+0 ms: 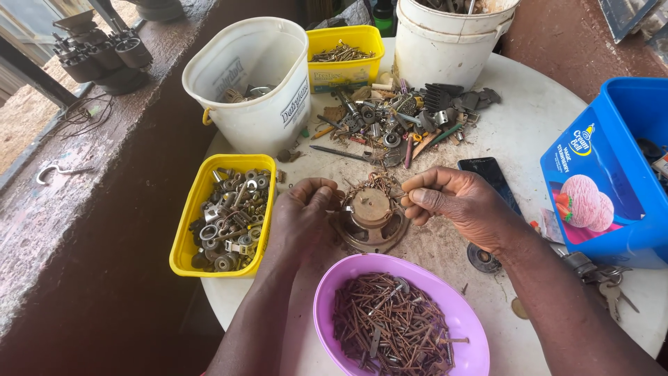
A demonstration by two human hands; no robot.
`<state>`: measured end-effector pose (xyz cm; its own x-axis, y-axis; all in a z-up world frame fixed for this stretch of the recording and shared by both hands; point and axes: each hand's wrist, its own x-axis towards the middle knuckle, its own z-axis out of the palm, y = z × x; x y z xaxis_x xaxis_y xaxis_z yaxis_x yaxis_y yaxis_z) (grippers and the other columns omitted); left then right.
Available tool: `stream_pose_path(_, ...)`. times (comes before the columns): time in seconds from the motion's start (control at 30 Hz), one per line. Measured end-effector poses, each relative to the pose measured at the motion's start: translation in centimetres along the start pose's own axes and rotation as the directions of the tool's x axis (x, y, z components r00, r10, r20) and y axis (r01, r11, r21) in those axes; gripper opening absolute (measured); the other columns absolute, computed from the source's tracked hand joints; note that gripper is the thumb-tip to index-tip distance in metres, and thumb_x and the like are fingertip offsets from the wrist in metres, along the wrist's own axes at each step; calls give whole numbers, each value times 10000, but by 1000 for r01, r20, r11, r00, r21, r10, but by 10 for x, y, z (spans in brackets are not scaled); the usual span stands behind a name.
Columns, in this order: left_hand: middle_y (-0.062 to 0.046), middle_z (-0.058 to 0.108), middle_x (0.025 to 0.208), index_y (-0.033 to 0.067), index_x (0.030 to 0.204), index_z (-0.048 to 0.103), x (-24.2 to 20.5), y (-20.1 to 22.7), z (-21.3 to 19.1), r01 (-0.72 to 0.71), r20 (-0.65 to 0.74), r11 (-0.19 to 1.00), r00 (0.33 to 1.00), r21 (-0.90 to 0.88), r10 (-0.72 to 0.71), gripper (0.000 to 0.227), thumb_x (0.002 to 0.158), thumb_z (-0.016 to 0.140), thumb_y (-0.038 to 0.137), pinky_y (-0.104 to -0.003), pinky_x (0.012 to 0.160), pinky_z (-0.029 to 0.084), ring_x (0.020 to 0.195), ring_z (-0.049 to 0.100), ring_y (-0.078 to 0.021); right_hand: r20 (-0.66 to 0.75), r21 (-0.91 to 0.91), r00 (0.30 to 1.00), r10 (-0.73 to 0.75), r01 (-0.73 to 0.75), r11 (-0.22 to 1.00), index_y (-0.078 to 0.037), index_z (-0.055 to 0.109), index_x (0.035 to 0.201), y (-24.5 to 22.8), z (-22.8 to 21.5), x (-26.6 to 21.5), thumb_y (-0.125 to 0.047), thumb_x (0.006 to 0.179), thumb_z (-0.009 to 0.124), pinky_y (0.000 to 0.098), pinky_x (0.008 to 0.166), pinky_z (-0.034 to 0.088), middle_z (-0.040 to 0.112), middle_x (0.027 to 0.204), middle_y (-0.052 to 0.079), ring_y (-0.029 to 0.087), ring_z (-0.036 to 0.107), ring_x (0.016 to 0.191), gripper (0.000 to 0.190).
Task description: Sorting through various metal hardware components and inspecting a small speaker on a table
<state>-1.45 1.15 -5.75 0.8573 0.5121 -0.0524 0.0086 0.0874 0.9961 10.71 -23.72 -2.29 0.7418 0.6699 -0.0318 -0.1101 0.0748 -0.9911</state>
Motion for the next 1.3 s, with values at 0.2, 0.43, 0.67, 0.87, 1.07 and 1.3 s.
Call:
stream_pose_path(0.2, -138, 805, 909, -19, 1164, 764, -3, 1, 2, -95, -4, 995, 995, 6, 95, 192, 1050, 615, 23, -312, 878, 589, 842, 721, -160, 37, 12, 999, 18, -19, 1000, 124, 726, 1195, -9, 9, -9, 5, 962, 711, 429, 731, 690, 797, 958, 286, 296, 802, 835, 262)
stream_pose_path(0.43, -109, 847, 901, 80, 1166, 813, -50, 66, 9, -406, 18, 880, 910, 247, 415, 181, 1044, 701, 153, -355, 857, 616, 858, 781, -166, 391, -94, 920, -38, 81, 992, 73, 829, 1072, -47, 22, -38, -25, 899, 790, 354, 597, 699, 846, 837, 247, 248, 811, 748, 203)
stream_pose_path(0.67, 25, 853, 971, 164, 1014, 810, -95, 102, 11, -548, 497, 759, 796, 352, 344, 68, 948, 798, 177, -282, 744, 602, 826, 768, -103, 473, -416, 875, -99, 321, 850, -81, 855, 1061, -64, 26, -39, -237, 930, 782, 290, 858, 631, 884, 1033, 43, 134, 801, 956, 217)
stream_pose_path(0.87, 10, 854, 1047, 174, 1076, 793, -91, 108, 19, -741, 658, 536, 643, 405, 392, 148, 996, 694, 250, -378, 827, 580, 863, 827, -215, -75, -697, 989, -128, 40, 716, -125, 856, 1115, -33, 3, -3, -217, 952, 712, 255, 863, 556, 855, 1163, -2, 78, 752, 998, 236)
stream_pose_path(1.07, -81, 745, 903, 232, 1062, 798, -24, 82, 29, -502, 420, 385, 863, 775, 279, 193, 992, 618, 246, -540, 790, 607, 908, 750, -381, 30, -654, 995, -100, 95, 751, -113, 819, 1239, -16, 12, 2, -138, 1002, 639, 471, 904, 607, 826, 1086, 178, 335, 773, 1047, 298)
stream_pose_path(1.3, -155, 777, 921, 223, 1081, 785, 34, 50, 38, -305, 317, 443, 947, 843, 48, 280, 993, 539, 324, -587, 894, 611, 971, 765, -431, 83, -658, 982, -170, 182, 731, -159, 815, 1253, -3, 14, 13, -201, 1028, 655, 516, 959, 597, 803, 1132, 161, 351, 748, 1136, 280)
